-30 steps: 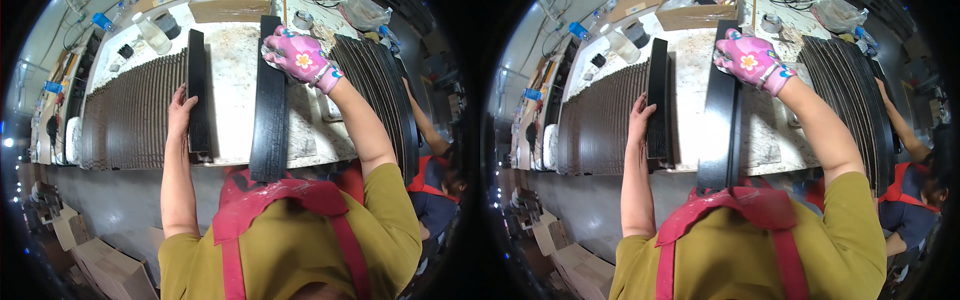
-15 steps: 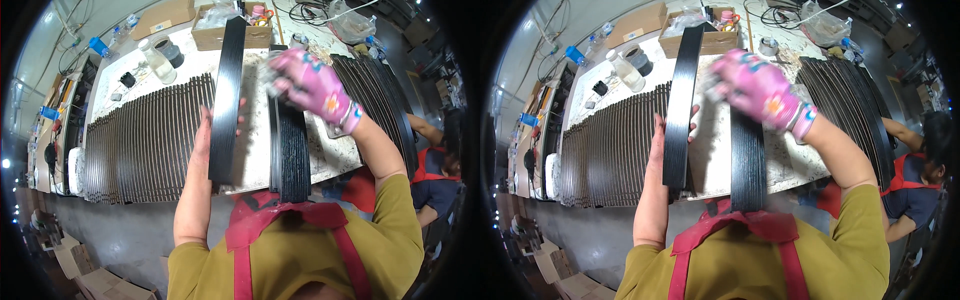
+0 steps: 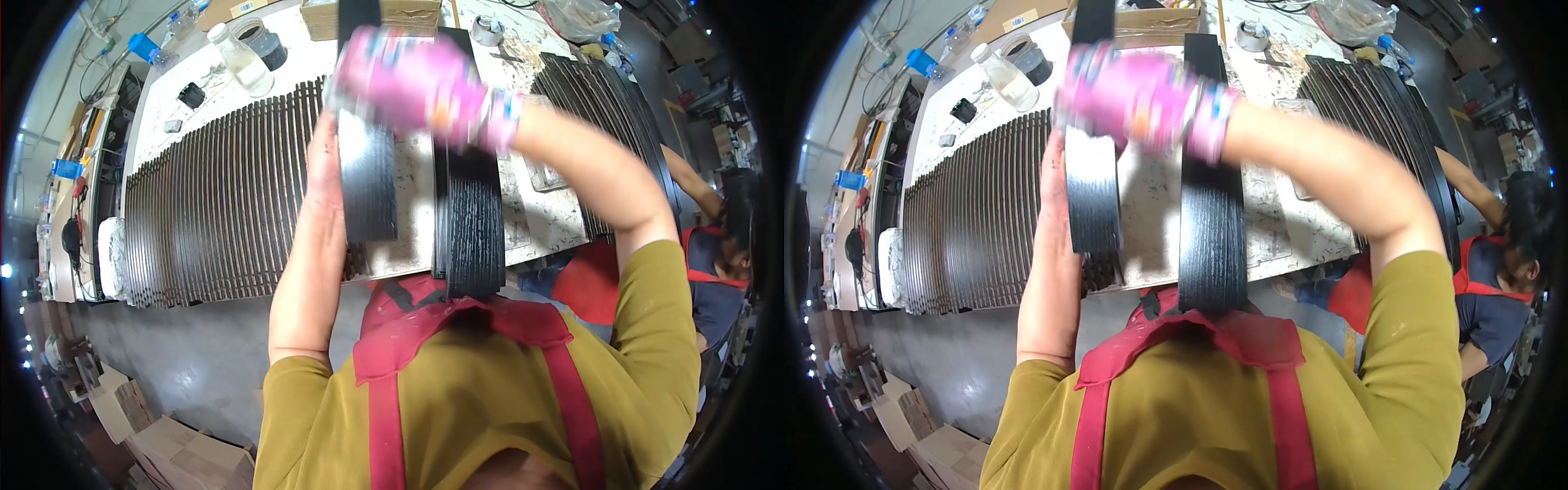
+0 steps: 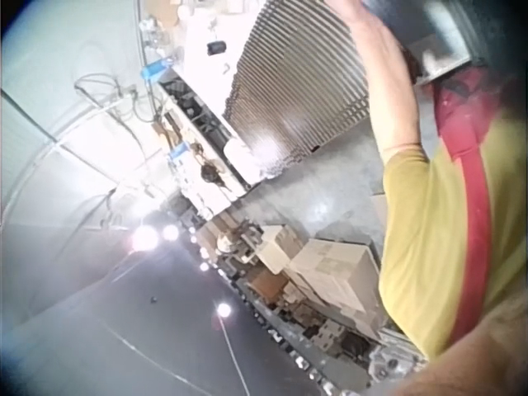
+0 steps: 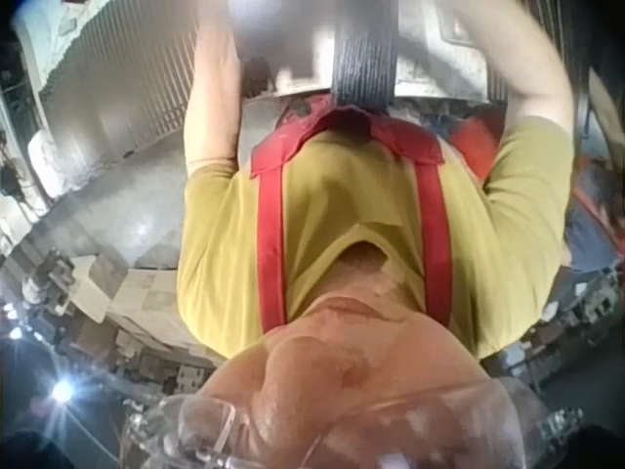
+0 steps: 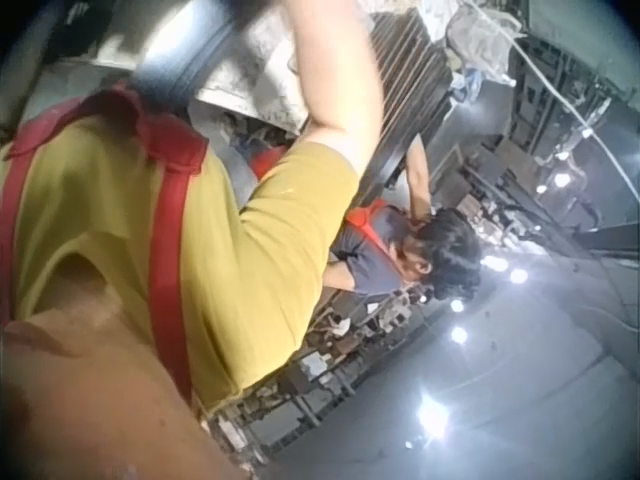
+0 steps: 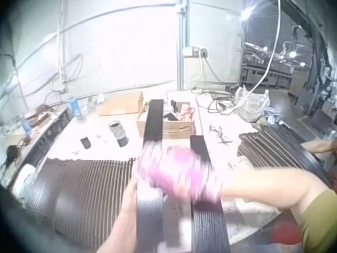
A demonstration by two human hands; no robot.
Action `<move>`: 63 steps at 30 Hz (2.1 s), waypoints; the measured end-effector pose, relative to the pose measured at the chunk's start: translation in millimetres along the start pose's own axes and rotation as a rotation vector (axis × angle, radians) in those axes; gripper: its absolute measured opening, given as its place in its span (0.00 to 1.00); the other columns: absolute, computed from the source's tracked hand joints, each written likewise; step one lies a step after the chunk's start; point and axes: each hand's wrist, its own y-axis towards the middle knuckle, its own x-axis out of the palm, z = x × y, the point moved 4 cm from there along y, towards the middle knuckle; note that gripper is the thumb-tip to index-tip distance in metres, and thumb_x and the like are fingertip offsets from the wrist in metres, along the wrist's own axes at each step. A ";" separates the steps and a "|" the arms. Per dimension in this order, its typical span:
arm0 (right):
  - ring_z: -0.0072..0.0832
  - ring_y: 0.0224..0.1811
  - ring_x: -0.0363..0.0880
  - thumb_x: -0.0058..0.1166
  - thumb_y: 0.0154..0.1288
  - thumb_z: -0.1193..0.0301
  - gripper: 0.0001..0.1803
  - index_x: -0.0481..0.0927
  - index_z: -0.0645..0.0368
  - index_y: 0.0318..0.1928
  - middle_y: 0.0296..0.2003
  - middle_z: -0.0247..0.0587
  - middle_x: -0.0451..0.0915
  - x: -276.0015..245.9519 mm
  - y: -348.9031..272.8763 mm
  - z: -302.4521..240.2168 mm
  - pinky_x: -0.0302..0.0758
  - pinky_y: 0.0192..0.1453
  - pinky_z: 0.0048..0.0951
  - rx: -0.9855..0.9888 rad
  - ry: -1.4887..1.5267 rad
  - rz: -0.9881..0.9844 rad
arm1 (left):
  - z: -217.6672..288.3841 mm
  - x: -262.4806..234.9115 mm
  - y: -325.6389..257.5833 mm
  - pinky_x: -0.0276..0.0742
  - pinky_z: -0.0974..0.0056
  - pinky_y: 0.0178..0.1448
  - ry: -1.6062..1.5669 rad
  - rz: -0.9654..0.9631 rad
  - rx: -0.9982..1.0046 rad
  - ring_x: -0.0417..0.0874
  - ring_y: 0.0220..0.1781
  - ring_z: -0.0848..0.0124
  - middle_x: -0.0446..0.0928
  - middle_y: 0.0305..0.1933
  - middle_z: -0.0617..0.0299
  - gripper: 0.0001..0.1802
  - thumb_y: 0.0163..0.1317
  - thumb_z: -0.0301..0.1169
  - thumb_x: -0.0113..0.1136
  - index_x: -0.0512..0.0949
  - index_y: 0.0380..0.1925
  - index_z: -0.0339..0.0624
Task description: The person picks up black panels from a stack on a table, wipes them with a cloth, and carries a group of them to stack on a floor pallet.
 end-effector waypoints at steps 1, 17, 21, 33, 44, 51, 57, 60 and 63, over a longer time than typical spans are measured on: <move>0.32 0.34 0.79 0.55 0.51 0.66 0.21 0.70 0.54 0.48 0.37 0.40 0.75 -6.8 0.1 -38.6 0.77 0.33 0.31 -0.005 -0.342 -0.280 | 1.2 -0.4 11.1 0.82 0.63 0.45 0.065 0.162 0.030 0.80 0.46 0.63 0.71 0.57 0.48 0.23 0.70 0.42 0.37 0.63 0.58 0.40; 0.42 0.44 0.78 0.51 0.62 0.61 0.17 0.76 0.61 0.45 0.40 0.46 0.77 -68.2 -46.8 4.8 0.73 0.49 0.33 0.342 0.387 0.121 | 48.8 31.8 4.7 0.79 0.62 0.47 0.219 0.095 0.172 0.77 0.49 0.66 0.72 0.50 0.57 0.31 0.60 0.26 0.53 0.56 0.64 0.40; 0.41 0.48 0.76 0.50 0.61 0.64 0.15 0.75 0.58 0.46 0.44 0.48 0.76 -87.8 -34.8 -4.1 0.74 0.50 0.34 0.334 -0.018 0.282 | 41.4 32.7 -8.5 0.69 0.62 0.61 0.495 0.263 0.222 0.71 0.58 0.64 0.66 0.59 0.54 0.40 0.54 0.25 0.57 0.50 0.66 0.38; 0.44 0.39 0.78 0.52 0.57 0.68 0.13 0.76 0.53 0.44 0.44 0.47 0.77 -125.3 26.3 129.1 0.75 0.42 0.39 0.527 -0.436 0.239 | 17.9 73.5 -46.0 0.55 0.64 0.68 0.707 -0.008 0.085 0.59 0.68 0.63 0.54 0.68 0.49 0.43 0.52 0.26 0.58 0.49 0.67 0.33; 0.41 0.31 0.77 0.48 0.61 0.48 0.25 0.78 0.60 0.30 0.25 0.49 0.77 -73.6 -134.3 133.4 0.71 0.37 0.38 0.968 -0.062 -0.061 | -44.0 83.1 6.6 0.69 0.71 0.53 0.585 0.074 -0.007 0.74 0.48 0.73 0.73 0.49 0.55 0.30 0.64 0.28 0.51 0.56 0.62 0.27; 0.42 0.40 0.79 0.46 0.61 0.56 0.18 0.78 0.56 0.41 0.33 0.48 0.80 -14.3 -172.7 81.0 0.74 0.45 0.37 0.839 0.086 -0.418 | -73.6 53.3 13.8 0.56 0.62 0.68 0.954 0.128 0.100 0.62 0.64 0.57 0.59 0.62 0.43 0.35 0.64 0.41 0.51 0.56 0.63 0.28; 0.47 0.41 0.79 0.47 0.58 0.61 0.18 0.78 0.64 0.39 0.34 0.55 0.80 -7.5 -149.3 46.0 0.74 0.47 0.41 0.829 0.041 -0.811 | -96.2 63.7 13.4 0.49 0.68 0.70 0.553 -0.002 -0.267 0.52 0.71 0.63 0.45 0.71 0.43 0.50 0.63 0.49 0.50 0.32 0.68 0.31; 0.48 0.36 0.80 0.46 0.56 0.65 0.16 0.77 0.64 0.39 0.32 0.57 0.80 -6.2 -138.1 42.9 0.75 0.42 0.42 0.714 0.022 -0.981 | -110.2 55.6 16.7 0.48 0.67 0.71 0.687 -0.001 -0.221 0.50 0.72 0.62 0.45 0.71 0.41 0.50 0.63 0.50 0.49 0.31 0.68 0.32; 0.48 0.36 0.80 0.46 0.56 0.65 0.16 0.77 0.64 0.40 0.31 0.57 0.80 -3.1 -147.6 45.7 0.75 0.42 0.41 0.811 0.149 -0.748 | -100.7 57.8 14.6 0.45 0.66 0.72 0.562 -0.011 -0.262 0.49 0.73 0.61 0.43 0.72 0.41 0.49 0.64 0.52 0.45 0.29 0.67 0.32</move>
